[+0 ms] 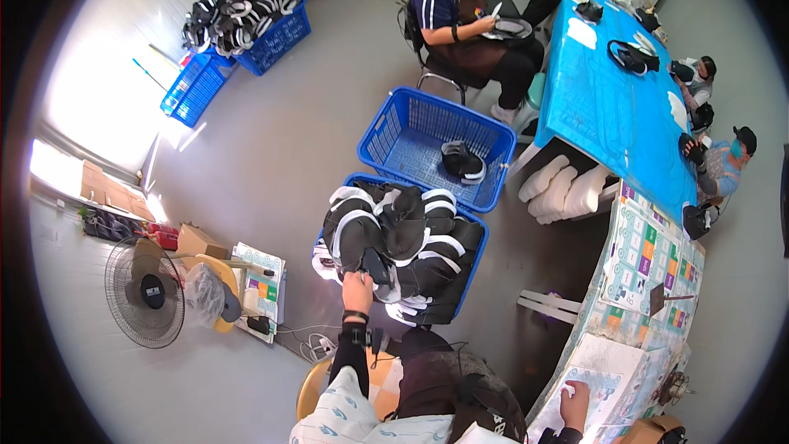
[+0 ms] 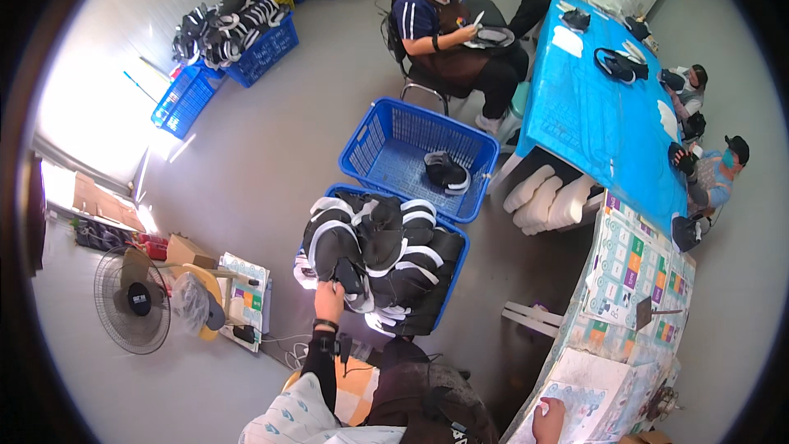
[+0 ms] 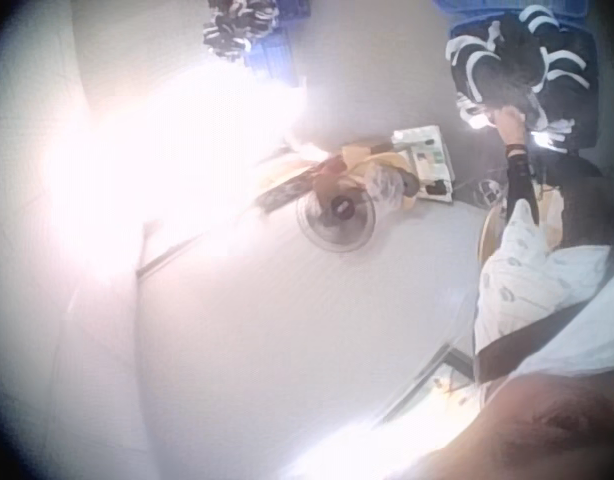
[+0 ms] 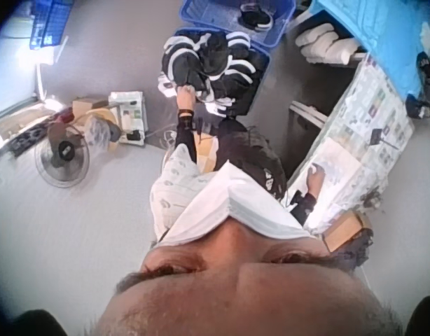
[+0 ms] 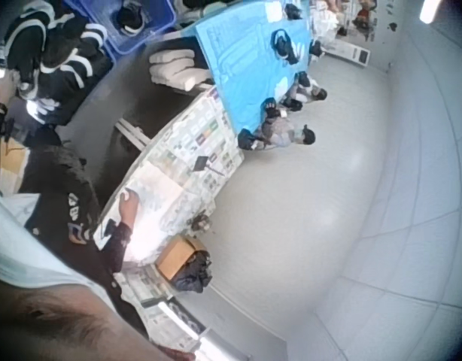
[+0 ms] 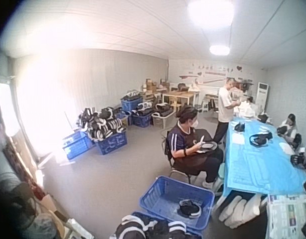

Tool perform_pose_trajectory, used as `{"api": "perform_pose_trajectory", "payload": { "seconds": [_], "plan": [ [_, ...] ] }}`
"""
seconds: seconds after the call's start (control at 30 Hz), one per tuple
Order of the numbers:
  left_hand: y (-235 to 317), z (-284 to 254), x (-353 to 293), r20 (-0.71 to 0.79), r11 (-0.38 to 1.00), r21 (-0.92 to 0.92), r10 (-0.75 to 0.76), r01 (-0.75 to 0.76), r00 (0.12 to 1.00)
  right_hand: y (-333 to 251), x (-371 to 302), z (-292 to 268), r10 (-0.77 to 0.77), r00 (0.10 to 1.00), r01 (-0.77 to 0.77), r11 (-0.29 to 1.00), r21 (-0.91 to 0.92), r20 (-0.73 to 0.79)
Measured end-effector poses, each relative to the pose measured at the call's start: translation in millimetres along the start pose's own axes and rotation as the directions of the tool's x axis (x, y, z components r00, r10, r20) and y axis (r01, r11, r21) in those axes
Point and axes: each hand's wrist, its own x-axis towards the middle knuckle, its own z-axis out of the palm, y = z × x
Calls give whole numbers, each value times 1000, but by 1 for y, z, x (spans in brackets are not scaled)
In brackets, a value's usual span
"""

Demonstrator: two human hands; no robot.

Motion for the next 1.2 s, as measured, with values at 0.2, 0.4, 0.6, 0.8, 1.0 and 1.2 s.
{"api": "perform_pose_trajectory", "payload": {
  "seconds": [0.2,0.4,0.6,0.8,1.0,1.2],
  "plan": [
    [120,-111,-76,294,788,-584,430,-196,853,-16,30,-4,-123,982,58,920,388,146],
    [289,-73,-169,461,463,-884,848,58,262,44,52,33,-408,820,-396,102,913,401],
    [386,-48,-244,316,308,-948,938,75,144,135,33,20,-206,976,184,594,783,-73],
    [401,-49,-218,319,387,-920,831,-63,455,86,5,-124,-55,833,361,808,466,-550],
    [484,-84,-299,-23,-77,-909,990,-409,-136,47,-10,-125,-390,619,424,896,-128,-681],
    [482,-97,-316,102,159,-671,987,-724,122,-32,-21,-117,-295,725,402,915,34,-623]
  ]
}}
